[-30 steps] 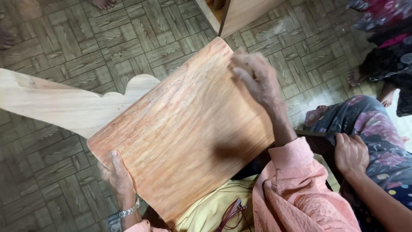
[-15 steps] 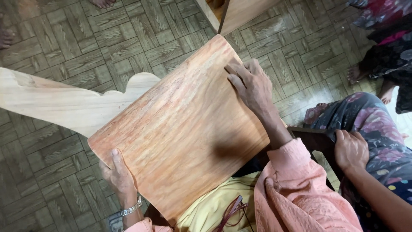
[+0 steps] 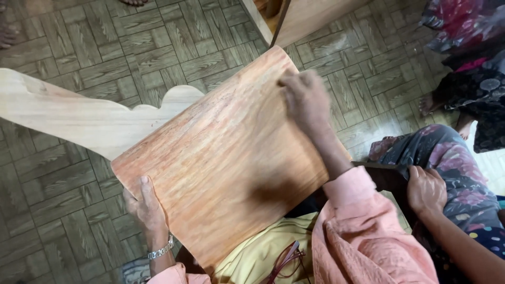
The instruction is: The person holds a large, light-colored wooden board on their lap and smooths its surface using a small piece of sandpaper. They rub the sandpaper back and forth across the wood, occasionally pausing to feel the texture with their hands.
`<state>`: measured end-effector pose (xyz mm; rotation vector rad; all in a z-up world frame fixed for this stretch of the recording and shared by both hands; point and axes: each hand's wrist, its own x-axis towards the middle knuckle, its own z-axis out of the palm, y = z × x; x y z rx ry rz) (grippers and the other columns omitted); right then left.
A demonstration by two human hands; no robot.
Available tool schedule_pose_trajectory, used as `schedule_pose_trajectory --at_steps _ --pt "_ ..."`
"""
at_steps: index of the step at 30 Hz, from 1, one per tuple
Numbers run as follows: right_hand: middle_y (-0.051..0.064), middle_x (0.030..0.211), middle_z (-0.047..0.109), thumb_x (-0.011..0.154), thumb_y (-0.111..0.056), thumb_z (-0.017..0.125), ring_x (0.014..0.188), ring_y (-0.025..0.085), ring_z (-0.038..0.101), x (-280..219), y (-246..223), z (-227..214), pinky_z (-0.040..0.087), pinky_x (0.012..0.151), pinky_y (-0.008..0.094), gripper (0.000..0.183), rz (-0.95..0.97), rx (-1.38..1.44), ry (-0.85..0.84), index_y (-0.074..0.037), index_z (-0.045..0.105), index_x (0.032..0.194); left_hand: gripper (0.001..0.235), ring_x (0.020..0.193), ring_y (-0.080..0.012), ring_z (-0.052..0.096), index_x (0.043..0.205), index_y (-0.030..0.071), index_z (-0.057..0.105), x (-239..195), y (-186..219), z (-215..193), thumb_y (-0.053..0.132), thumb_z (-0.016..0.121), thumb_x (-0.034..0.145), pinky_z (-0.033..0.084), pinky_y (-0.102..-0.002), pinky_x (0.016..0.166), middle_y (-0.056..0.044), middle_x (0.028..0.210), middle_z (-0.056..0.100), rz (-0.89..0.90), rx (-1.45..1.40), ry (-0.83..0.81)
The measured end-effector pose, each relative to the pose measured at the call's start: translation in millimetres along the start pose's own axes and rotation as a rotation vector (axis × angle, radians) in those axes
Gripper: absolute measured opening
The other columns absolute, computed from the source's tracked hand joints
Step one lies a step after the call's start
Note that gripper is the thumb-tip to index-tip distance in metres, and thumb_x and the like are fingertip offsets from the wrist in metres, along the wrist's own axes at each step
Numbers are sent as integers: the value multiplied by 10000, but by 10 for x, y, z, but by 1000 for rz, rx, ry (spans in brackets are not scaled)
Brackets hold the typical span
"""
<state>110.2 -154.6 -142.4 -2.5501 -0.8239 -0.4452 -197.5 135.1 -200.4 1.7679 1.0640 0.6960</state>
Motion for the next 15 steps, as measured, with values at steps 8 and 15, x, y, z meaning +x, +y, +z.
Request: schedule_pose_trajectory --at_steps 8,15 --pt "56 1126 557 982 -270 669 845 220 577 -450 -368 128 483 675 348 207 -206 137 -147 -212 674 1181 561 993 -251 633 1327 19 581 -39 201 -12 487 591 1018 521 -366 816 -116 1139 671 -93 9 -20" --pt "15 1010 523 1059 -426 675 808 310 650 -220 288 -173 560 702 462 167 250 -34 -52 -265 696 1096 462 1056 -235 582 1298 -47 589 -73 301 18 350 701 1092 472 -499 944 -260 1168 645 -47 -72 9"
